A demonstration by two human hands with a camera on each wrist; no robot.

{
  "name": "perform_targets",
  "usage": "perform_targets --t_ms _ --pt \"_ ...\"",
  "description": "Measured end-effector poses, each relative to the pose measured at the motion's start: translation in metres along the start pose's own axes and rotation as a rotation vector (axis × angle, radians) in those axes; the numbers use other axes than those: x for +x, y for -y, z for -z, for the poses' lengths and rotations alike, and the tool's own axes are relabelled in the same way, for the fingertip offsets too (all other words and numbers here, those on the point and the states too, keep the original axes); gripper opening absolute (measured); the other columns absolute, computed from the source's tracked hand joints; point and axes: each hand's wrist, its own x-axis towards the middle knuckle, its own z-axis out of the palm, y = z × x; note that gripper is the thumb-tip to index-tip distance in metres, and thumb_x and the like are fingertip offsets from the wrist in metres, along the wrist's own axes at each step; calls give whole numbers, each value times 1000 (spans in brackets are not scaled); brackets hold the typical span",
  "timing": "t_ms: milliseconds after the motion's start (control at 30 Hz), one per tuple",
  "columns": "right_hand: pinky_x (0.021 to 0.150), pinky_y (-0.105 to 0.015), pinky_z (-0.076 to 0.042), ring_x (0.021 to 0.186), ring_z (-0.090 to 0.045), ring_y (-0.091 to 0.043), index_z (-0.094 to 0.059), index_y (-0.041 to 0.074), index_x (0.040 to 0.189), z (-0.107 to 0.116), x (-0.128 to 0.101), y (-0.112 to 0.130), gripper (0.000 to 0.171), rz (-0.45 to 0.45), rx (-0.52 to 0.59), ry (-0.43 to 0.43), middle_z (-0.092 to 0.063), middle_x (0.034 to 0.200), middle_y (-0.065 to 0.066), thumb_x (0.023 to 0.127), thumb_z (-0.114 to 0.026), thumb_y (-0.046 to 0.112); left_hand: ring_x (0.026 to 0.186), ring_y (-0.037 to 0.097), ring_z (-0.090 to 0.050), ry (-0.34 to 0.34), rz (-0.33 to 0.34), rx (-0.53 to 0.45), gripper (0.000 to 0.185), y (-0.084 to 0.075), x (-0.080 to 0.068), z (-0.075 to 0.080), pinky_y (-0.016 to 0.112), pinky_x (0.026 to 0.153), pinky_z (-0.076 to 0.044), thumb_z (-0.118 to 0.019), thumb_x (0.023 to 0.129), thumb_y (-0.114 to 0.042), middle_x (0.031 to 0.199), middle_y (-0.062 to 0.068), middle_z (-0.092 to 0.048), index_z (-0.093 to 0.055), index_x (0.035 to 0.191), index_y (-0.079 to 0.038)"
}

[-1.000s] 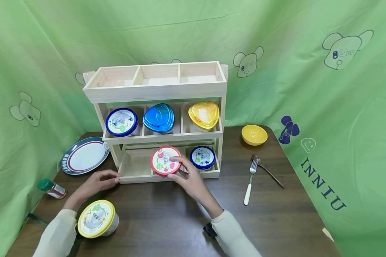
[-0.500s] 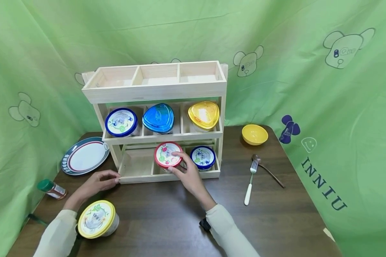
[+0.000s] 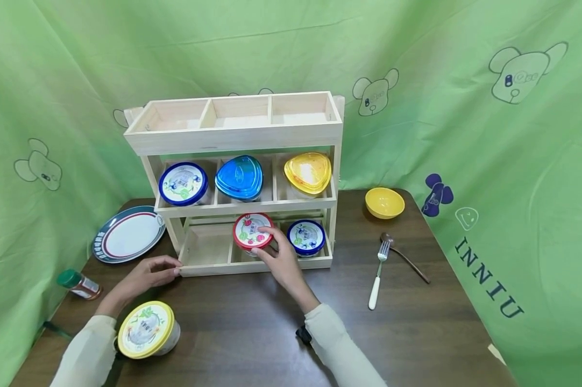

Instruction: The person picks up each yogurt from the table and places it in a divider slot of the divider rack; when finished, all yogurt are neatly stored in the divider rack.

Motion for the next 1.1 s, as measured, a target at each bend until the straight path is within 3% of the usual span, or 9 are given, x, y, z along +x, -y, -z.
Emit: perform_targets --t_ms 233,400,533,667,800,967,1100 --pt "110 -51 -51 139 -57 -46 -62 -1 142 -3 0 -6 46 -15 -109 9 -55 151 -27 99 -77 -1 106 25 -61 0 -4 -6 32 1 -1 0 29 90 -56 -70 108 -21 120 15 -71 -71 132 0" --pt "108 -59 -49 141 -52 -52 -62 -2 143 0 -3 -9 48 -19 -160 19 -38 164 -34 98 -78 0 108 25 -63 10 -8 -26 32 2 -2 0 26 91 -56 -70 108 -20 122 17 -70 -70 133 1" --pt "108 -58 -49 146 -44 -56 -61 -2 145 4 -8 -7 50 -3 -172 7 -26 170 -37 98 -79 2 110 26 -64 12 -10 -37 33 2 -2 0 24 93 -56 -69 109 -19 124 17 -70 -69 134 2" --pt "112 -55 -45 154 -34 -53 -63 0 145 8 -18 -1 49 26 -212 -9 -25 173 -31 99 -79 4 109 24 -64 10 -1 -30 32 1 -3 0 25 92 -56 -69 109 -20 123 16 -70 -70 134 0" --pt "114 -54 -44 155 -37 -46 -63 0 145 10 -31 10 48 78 -234 -27 -32 174 -21 100 -78 6 105 23 -64 4 -3 -16 31 -2 -2 0 27 90 -57 -69 109 -21 121 15 -71 -71 132 0" --pt "108 -44 -51 155 -39 -43 -63 -1 145 3 -40 21 46 116 -186 -33 -26 177 -16 101 -76 5 104 22 -64 -3 -12 -13 31 -3 -2 1 27 90 -57 -70 108 -20 120 12 -71 -71 132 0" --pt "102 -38 -56 153 -42 -44 -62 -4 143 -9 -44 21 45 123 -83 16 -25 177 -18 101 -74 2 105 23 -63 10 -26 -13 31 -2 -2 0 27 89 -57 -69 109 -19 119 12 -72 -71 132 1"
